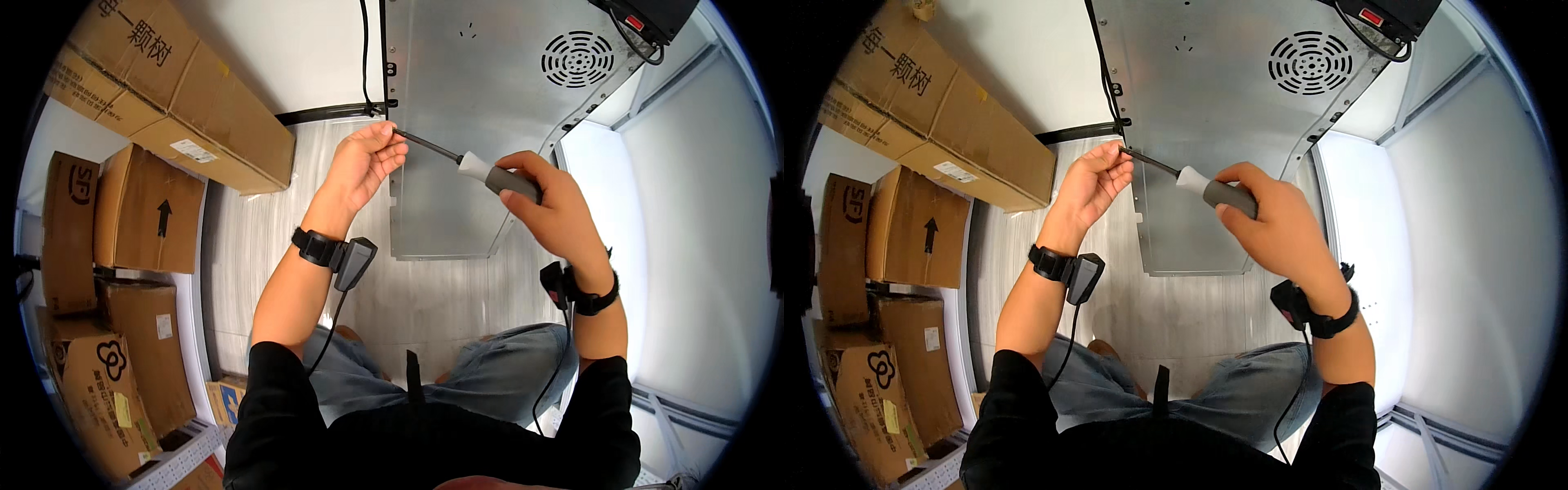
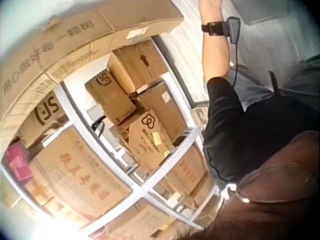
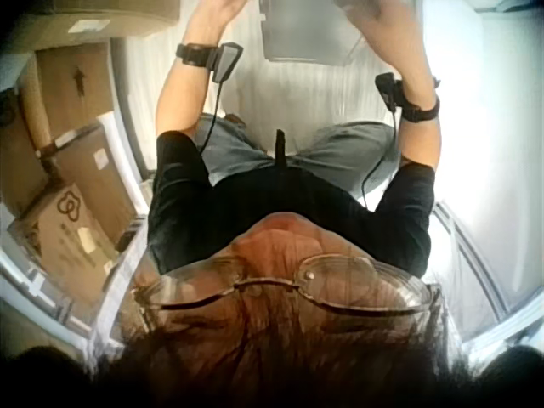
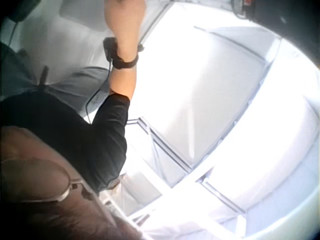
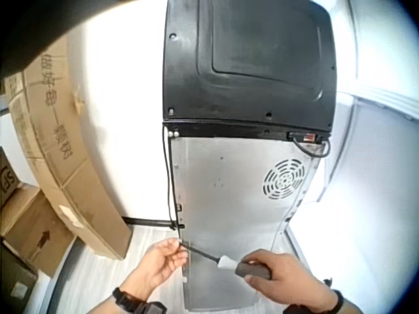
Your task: The person uses a screwdriver to fasten screws into the back panel of a white appliance, then wipes the top surface with a blue cloth.
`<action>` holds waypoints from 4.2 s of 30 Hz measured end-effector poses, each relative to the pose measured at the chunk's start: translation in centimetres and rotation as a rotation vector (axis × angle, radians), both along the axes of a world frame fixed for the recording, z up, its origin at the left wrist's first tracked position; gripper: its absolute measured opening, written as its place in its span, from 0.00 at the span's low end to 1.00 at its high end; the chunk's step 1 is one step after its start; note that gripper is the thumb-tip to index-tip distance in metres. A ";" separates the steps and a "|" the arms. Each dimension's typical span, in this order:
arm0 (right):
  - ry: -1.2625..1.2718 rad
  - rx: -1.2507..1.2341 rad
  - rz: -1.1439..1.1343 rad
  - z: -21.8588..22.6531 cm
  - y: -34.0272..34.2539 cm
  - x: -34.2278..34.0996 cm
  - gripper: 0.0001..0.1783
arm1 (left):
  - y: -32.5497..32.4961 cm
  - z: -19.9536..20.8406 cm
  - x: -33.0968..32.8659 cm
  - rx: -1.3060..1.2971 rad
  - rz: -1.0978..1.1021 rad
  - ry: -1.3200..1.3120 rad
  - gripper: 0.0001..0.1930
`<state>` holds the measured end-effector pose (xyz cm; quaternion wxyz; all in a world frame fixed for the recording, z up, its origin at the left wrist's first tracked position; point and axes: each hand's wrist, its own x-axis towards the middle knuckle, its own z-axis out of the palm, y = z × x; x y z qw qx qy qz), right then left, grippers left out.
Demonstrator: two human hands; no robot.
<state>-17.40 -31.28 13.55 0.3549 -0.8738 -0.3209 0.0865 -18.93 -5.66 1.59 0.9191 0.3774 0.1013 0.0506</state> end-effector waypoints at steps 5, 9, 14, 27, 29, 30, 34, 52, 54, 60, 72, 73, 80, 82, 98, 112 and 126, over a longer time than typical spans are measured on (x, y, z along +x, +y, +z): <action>0.160 0.136 -0.146 -4.4 2.0 -2.2 0.22 | 0.7 -1.0 2.3 -0.057 -0.045 -0.114 0.07; 0.366 0.327 -0.190 -8.2 3.6 -3.9 0.24 | 0.4 -1.7 3.2 0.054 -0.005 -0.046 0.08; 0.454 0.526 -0.209 -11.9 5.5 -5.7 0.25 | 0.5 -3.1 4.2 0.148 -0.026 0.002 0.08; 0.293 0.649 -0.278 -14.6 9.1 -6.4 0.23 | 0.1 -2.9 5.2 0.142 -0.004 -0.038 0.08; 0.300 0.636 -0.287 -14.9 8.8 -6.2 0.23 | -0.1 -3.3 5.4 0.143 -0.006 -0.016 0.07; 0.305 0.631 -0.288 -14.9 8.8 -6.1 0.23 | 0.0 -3.4 5.4 0.146 -0.004 -0.006 0.07; 0.282 0.664 -0.281 -15.5 8.9 -5.8 0.22 | -0.2 -3.9 5.5 0.133 -0.010 -0.025 0.07; 0.294 0.625 -0.257 -15.1 8.5 -5.9 0.23 | -0.7 -3.6 5.5 0.137 0.028 0.017 0.08; 0.300 0.632 -0.258 -15.1 8.6 -5.9 0.23 | -0.6 -3.6 5.5 0.156 0.028 0.030 0.08; 0.383 0.622 -0.268 -14.4 8.9 -5.8 0.23 | 0.0 -3.7 5.5 0.200 -0.039 0.032 0.10; 0.745 0.739 -0.197 -13.3 9.1 -6.2 0.25 | 0.8 -3.2 4.1 0.316 -0.264 -0.079 0.10; 0.753 0.689 -0.192 -13.3 8.9 -6.1 0.26 | 0.7 -3.2 4.2 0.323 -0.259 -0.077 0.10; 0.409 0.586 -0.225 -15.3 9.2 -6.4 0.31 | 0.1 -3.5 4.4 0.380 -0.219 -0.034 0.09; 0.374 0.608 -0.295 -15.5 9.3 -6.6 0.31 | 0.0 -3.4 4.3 0.375 -0.231 -0.041 0.10; 0.449 0.555 -0.222 -16.3 8.8 -6.8 0.25 | 0.6 -4.7 4.8 0.337 -0.258 -0.085 0.08; 0.975 0.815 -0.127 -13.2 8.4 -6.3 0.19 | 0.5 -3.4 3.9 0.236 -0.307 -0.155 0.12; 0.522 0.590 -0.176 -12.7 8.9 -6.8 0.26 | 0.1 -3.8 4.3 0.283 -0.202 -0.081 0.10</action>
